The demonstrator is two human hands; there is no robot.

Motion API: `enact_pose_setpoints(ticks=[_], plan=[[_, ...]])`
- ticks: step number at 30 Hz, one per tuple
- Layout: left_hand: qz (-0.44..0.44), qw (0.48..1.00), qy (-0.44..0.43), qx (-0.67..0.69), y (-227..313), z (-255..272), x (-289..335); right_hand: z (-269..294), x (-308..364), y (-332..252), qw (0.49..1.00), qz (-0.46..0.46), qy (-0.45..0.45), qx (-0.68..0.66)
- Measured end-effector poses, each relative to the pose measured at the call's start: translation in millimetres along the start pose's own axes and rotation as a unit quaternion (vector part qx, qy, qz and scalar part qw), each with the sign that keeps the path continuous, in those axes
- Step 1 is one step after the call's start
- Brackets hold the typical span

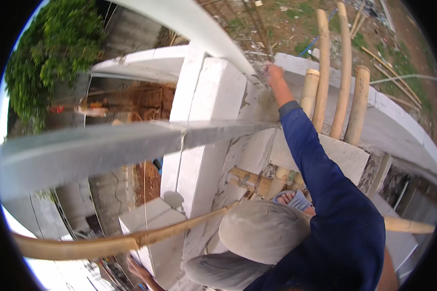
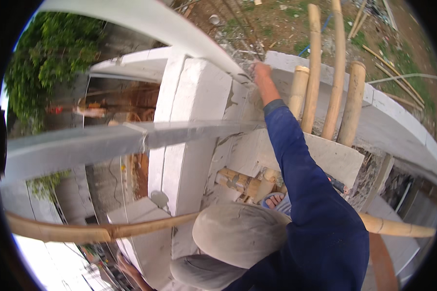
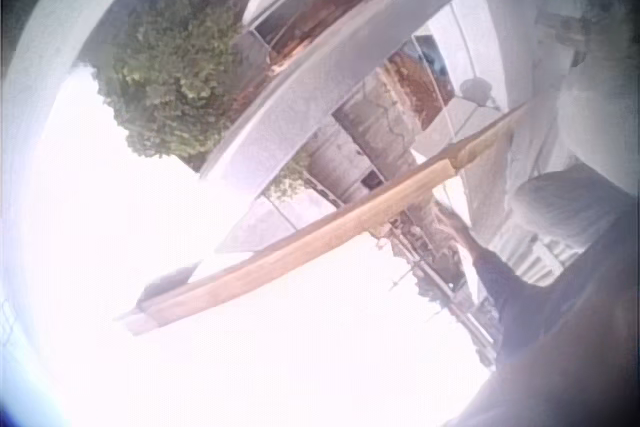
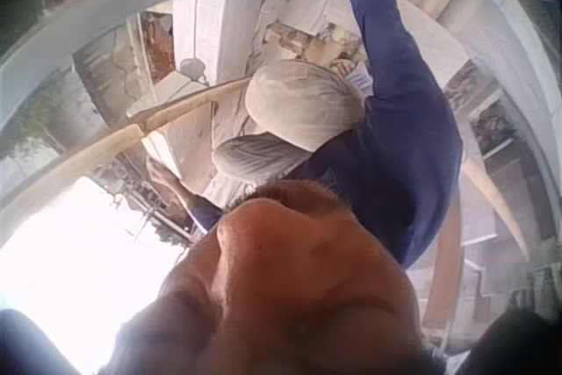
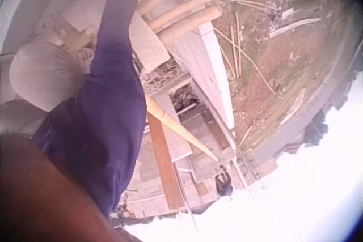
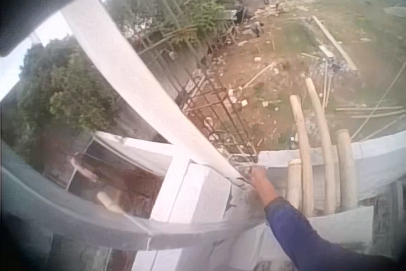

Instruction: The person applies mortar to a concrete block using a trowel, places the block on a scaffold, and measures the alignment with a tape measure. The person repeats the process of applying mortar and positioning blocks.

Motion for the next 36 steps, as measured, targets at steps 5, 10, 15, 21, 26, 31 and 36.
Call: enact_pose_setpoints(ticks=[5, 10, 15, 21, 26, 31, 36], plan=[[-0.023, 0.992, 0.086, -0.09, 38, 3, -11, 32, 157, -92, 0.966, 0.252, -0.046, 0.047], [0.029, 0.992, 0.084, -0.084, 25, 10, 7, 20, 492, -163, 0.866, 0.444, -0.188, 0.132], [0.019, 0.992, 0.091, -0.084, 24, 3, 4, 0, 682, -84, 0.767, 0.313, -0.524, 0.197], [-0.019, 0.987, 0.143, -0.075, 9, -1, 3, 25, 722, 71, 0.653, -0.117, -0.6, 0.447], [-0.052, 0.988, 0.137, -0.047, 28, 1, 6, 34, 742, 177, 0.633, -0.143, -0.614, 0.45], [-0.038, 0.988, 0.143, -0.052, 27, 2, 8, 39, 768, 260, 0.456, 0.412, -0.69, 0.382], [-0.049, 0.985, 0.154, -0.062, 25, 4, 9, 53, 776, 302, 0.417, 0.569, -0.637, 0.311]])
Point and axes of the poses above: each hand's wrist, its own x-axis away from the middle knuckle, its own z-axis out of the back of the hand, y = z × x, the point moved 2 cm from there along -x, towards the middle knuckle, and after that the axes turned 6 degrees about x, right-handed, at the moved point
